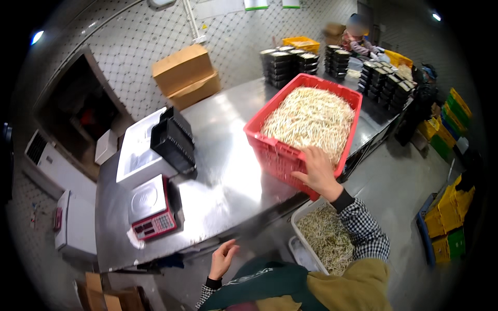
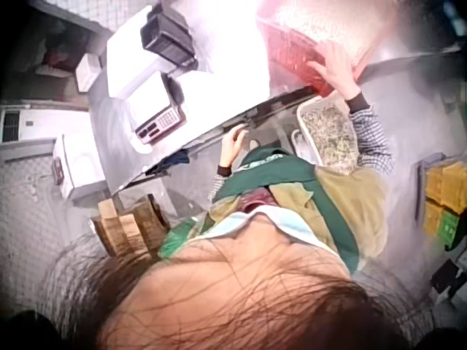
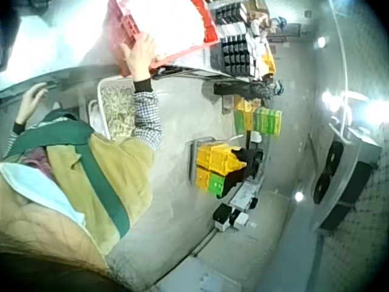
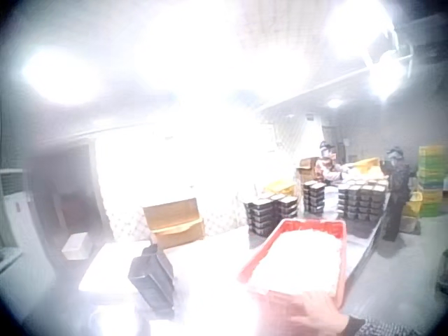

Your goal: The person sorts bean sprouts in a red crate, empties the crate onto a table, puts on white gloves, and then continues sorting the sprouts on the table.

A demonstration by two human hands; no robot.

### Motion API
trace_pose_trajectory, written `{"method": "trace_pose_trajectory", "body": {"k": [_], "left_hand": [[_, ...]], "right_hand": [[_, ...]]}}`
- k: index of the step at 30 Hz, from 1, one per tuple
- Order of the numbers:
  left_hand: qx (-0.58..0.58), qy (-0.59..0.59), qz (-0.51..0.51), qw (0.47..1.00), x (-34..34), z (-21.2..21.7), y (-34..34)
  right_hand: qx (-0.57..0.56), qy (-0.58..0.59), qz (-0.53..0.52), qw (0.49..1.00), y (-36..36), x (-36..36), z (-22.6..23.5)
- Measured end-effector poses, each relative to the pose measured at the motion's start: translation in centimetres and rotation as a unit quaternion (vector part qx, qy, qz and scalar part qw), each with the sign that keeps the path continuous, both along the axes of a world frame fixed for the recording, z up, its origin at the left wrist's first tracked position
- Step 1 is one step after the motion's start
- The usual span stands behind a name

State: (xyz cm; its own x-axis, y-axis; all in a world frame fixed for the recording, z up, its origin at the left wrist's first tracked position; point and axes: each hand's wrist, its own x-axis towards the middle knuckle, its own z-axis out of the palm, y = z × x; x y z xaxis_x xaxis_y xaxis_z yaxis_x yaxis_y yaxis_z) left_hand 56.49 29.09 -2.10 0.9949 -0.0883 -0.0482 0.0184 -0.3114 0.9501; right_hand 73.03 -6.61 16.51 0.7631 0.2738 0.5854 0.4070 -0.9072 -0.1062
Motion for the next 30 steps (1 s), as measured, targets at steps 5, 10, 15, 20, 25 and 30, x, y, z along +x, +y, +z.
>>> {"method": "trace_pose_trajectory", "body": {"k": [5,10,15,20,25,30], "left_hand": [[-0.066,0.0,-0.127,0.99,15.5,1.5,-0.1],[-0.338,0.177,-0.169,0.909,26.0,4.8,-10.6],[-0.451,0.282,-0.145,0.834,28.5,4.9,-17.4],[-0.467,0.17,-0.106,0.861,31.5,4.7,-17.2],[-0.464,0.129,-0.032,0.876,34.5,7.6,-9.3],[-0.328,0.165,-0.06,0.928,35.0,6.7,1.1]], "right_hand": [[-0.011,0.202,-0.127,0.971,-5.7,2.5,-4.0],[-0.045,0.193,-0.176,0.964,-4.4,1.7,-7.0],[-0.113,0.187,-0.212,0.953,-3.7,1.1,-7.7],[-0.054,0.186,-0.185,0.963,1.5,3.0,-7.1],[-0.068,0.264,-0.095,0.957,12.8,5.1,-5.1],[0.022,0.414,0.112,0.903,18.8,5.9,-3.5]]}}
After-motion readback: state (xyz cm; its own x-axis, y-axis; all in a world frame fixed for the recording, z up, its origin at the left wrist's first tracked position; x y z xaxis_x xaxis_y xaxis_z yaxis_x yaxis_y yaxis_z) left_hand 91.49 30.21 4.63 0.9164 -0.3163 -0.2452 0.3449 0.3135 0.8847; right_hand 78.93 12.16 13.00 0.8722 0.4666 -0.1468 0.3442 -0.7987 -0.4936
